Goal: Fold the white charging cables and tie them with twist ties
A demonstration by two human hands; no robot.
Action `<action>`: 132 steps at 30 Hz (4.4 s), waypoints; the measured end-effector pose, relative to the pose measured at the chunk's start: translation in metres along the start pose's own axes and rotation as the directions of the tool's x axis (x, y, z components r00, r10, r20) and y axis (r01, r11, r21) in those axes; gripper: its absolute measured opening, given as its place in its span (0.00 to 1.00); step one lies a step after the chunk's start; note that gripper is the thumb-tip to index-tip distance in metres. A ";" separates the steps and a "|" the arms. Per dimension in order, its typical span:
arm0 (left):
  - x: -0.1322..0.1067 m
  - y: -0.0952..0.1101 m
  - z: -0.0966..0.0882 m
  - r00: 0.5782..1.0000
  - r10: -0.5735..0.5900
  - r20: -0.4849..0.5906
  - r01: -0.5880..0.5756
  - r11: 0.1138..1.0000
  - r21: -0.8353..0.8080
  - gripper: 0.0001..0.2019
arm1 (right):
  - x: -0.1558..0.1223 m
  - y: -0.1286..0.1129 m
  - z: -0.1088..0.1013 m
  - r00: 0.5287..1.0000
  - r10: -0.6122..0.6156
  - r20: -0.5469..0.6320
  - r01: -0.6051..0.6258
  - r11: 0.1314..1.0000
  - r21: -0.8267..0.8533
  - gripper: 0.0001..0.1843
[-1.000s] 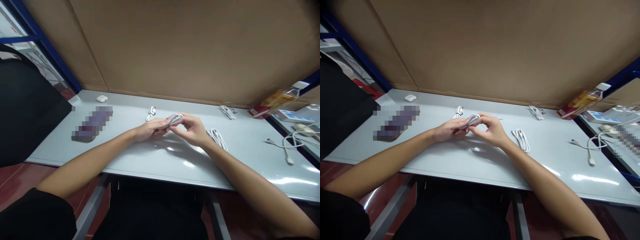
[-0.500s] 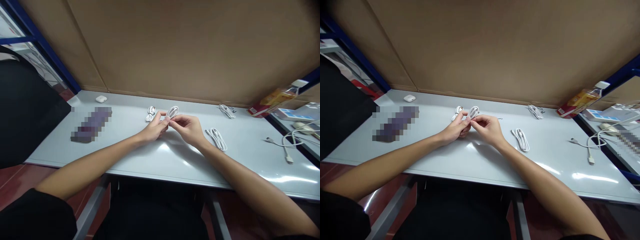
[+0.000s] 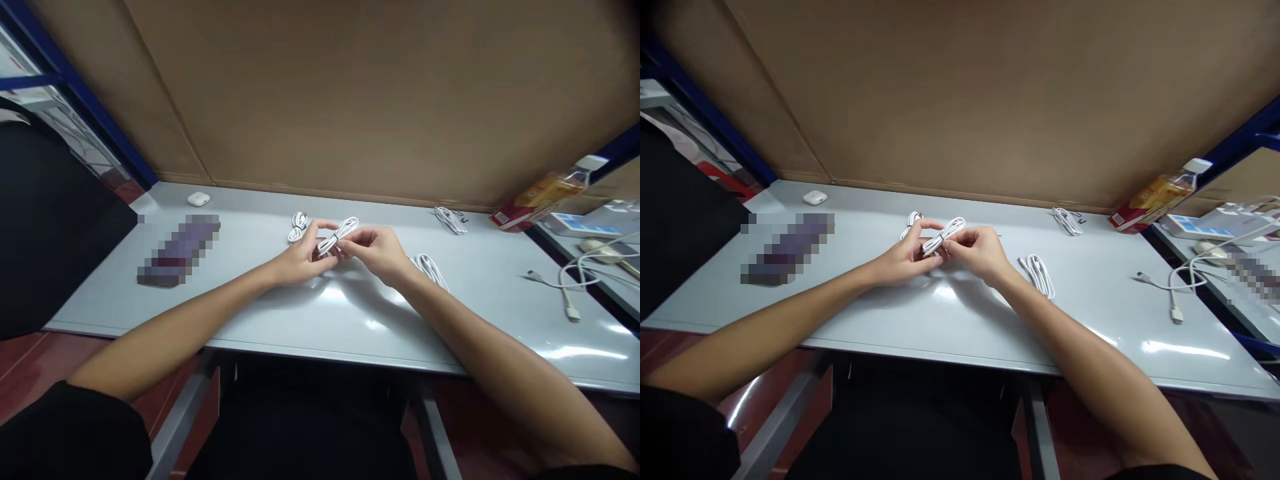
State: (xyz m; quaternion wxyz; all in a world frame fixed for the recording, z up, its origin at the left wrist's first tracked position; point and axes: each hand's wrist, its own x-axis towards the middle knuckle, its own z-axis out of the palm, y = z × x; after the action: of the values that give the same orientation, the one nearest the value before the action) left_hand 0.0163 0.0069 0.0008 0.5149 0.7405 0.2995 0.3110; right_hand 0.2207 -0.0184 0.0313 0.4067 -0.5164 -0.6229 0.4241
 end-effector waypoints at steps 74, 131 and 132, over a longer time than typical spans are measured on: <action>0.007 0.009 0.010 0.965 -0.209 -0.161 0.196 0.976 -0.094 0.20 | -0.011 0.002 0.011 0.969 -0.228 0.094 0.247 0.899 -0.361 0.10; 0.005 0.016 0.000 0.973 -0.133 -0.191 0.067 0.946 -0.317 0.25 | -0.002 0.006 -0.002 0.979 -0.107 0.176 0.078 0.984 0.163 0.12; 0.005 0.016 0.000 0.973 -0.131 -0.189 0.066 0.947 -0.315 0.26 | -0.002 0.006 -0.002 0.978 -0.107 0.180 0.079 0.985 0.156 0.12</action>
State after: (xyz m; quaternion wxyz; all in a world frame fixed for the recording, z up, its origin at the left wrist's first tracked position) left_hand 0.0218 0.0060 0.0168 0.6045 0.5991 0.3363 0.4031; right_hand 0.2244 -0.0195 0.0261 0.4026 -0.4128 -0.6489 0.4965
